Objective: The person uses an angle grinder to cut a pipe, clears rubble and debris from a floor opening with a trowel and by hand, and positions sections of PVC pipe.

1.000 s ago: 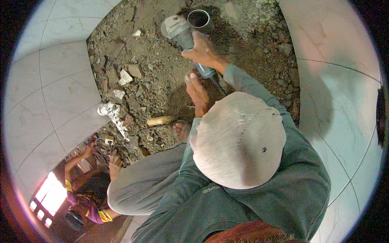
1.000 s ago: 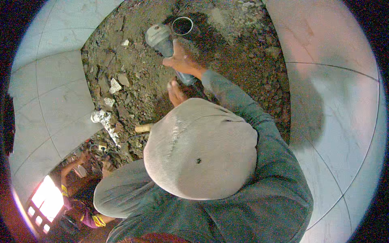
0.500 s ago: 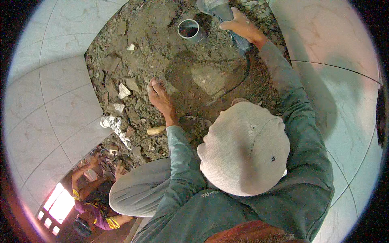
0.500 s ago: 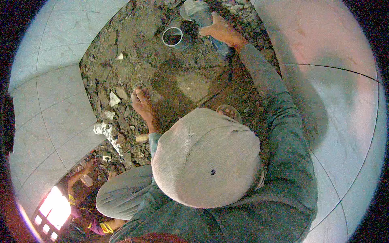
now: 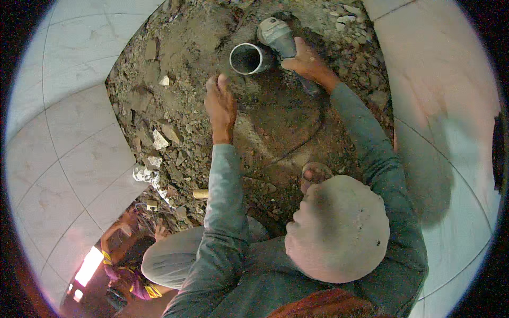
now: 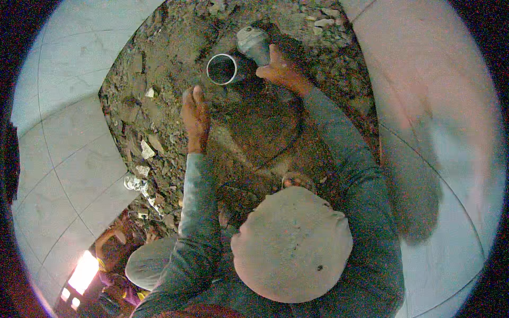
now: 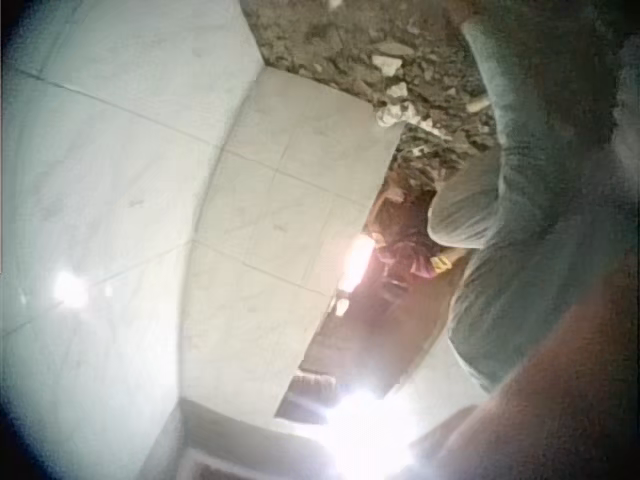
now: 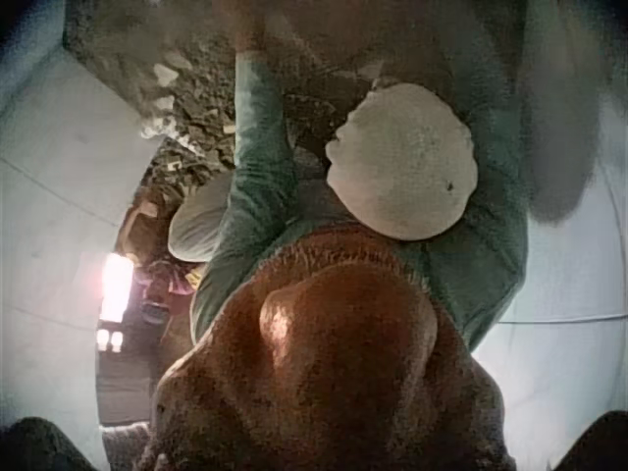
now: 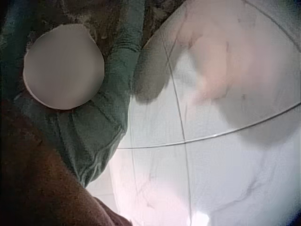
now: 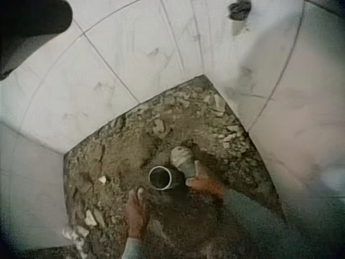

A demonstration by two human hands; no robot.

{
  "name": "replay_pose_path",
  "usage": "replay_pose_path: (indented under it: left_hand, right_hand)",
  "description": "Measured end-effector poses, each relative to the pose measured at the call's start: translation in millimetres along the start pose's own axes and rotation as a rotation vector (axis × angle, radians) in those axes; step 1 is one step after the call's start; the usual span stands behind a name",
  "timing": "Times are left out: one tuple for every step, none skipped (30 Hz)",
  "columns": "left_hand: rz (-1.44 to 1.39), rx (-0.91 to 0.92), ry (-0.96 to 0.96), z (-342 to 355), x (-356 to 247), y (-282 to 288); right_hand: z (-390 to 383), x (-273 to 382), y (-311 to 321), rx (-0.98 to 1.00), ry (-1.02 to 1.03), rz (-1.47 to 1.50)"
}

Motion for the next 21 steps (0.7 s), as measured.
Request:
replay_pose_path:
  left_hand:
    - [0.007, -0.029, 0.028, 5, 7, 0]
    - [0.015, -0.015, 0.026, 11, 11, -6]
    - [0.017, 0.013, 0.005, 19, 8, -15]
    - [0.018, -0.007, 0.014, 24, 19, -20]
    - [0.09, -0.014, -0.049, 25, 23, -25]
    - [0.157, 0.0, -0.119, 27, 10, -33]
    - [-0.022, 0.091, -0.044, 22, 9, -39]
    - [-0.024, 0.092, -0.046, 25, 8, -43]
    - [-0.03, 0.088, -0.008, 25, 16, -44]
    - [-0.035, 0.085, 0.028, 24, 23, -45]
    - [-0.036, 0.077, 0.033, 24, 27, -46]
    - [-0.108, 0.073, 0.034, 23, 32, -47]
    - [-0.18, 0.076, 0.034, 21, 33, -48]
    - [-0.181, 0.076, 0.042, 15, 37, -46]
    - [-0.179, 0.031, -0.012, 11, 25, -38]
    - [-0.175, -0.018, -0.063, 4, 17, -27]
    - [-0.02, -0.115, -0.065, -2, 26, -13]
    - [0.14, -0.221, -0.059, -13, 42, 8]
    - [0.23, -0.321, -0.169, -25, 41, 28]
    - [0.323, -0.423, -0.279, -42, 40, 49]
    - [0.443, -0.469, -0.218, -56, 66, 65]
  right_hand:
    - [-3, 32, 4, 0.284, -0.049, 0.201]
    - [-3, 35, -11, 0.318, -0.027, 0.201]
    - [-1, 24, -7, 0.217, -0.062, 0.149]
    - [3, 18, -1, 0.116, -0.092, 0.098]
    - [10, 12, -12, 0.207, -0.123, 0.105]
    - [11, 5, -14, 0.207, -0.123, 0.102]
    - [11, 3, -10, 0.13, -0.08, 0.113]
    - [13, 0, -4, 0.052, -0.037, 0.123]
    - [16, 2, -4, 0.059, -0.03, 0.121]
    - [19, 3, -10, 0.141, -0.048, 0.138]
    - [21, 3, -16, 0.223, -0.065, 0.155]
    - [21, 11, -14, 0.234, -0.06, 0.153]
    - [21, 21, -10, 0.251, -0.049, 0.168]
    - [20, 27, -11, 0.269, -0.037, 0.183]
    - [21, 19, -8, 0.256, -0.046, 0.177]
    - [22, 14, -8, 0.233, -0.033, 0.112]
    - [23, 9, -6, 0.211, -0.02, 0.046]
    - [23, 12, -6, 0.214, -0.019, 0.043]
    - [22, 14, -5, 0.219, -0.013, 0.089]
    - [21, 18, -3, 0.225, -0.006, 0.139]
    - [22, 23, -3, 0.232, -0.001, 0.139]
Point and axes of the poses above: each hand's wrist, its own z-axis towards the middle knuckle, its own y-axis out of the back of the hand, x = y × z, the point moved 10 cm from there along z, towards the middle knuckle, and after that the axes turned 3 degrees about -z, right-handed, at the moved point
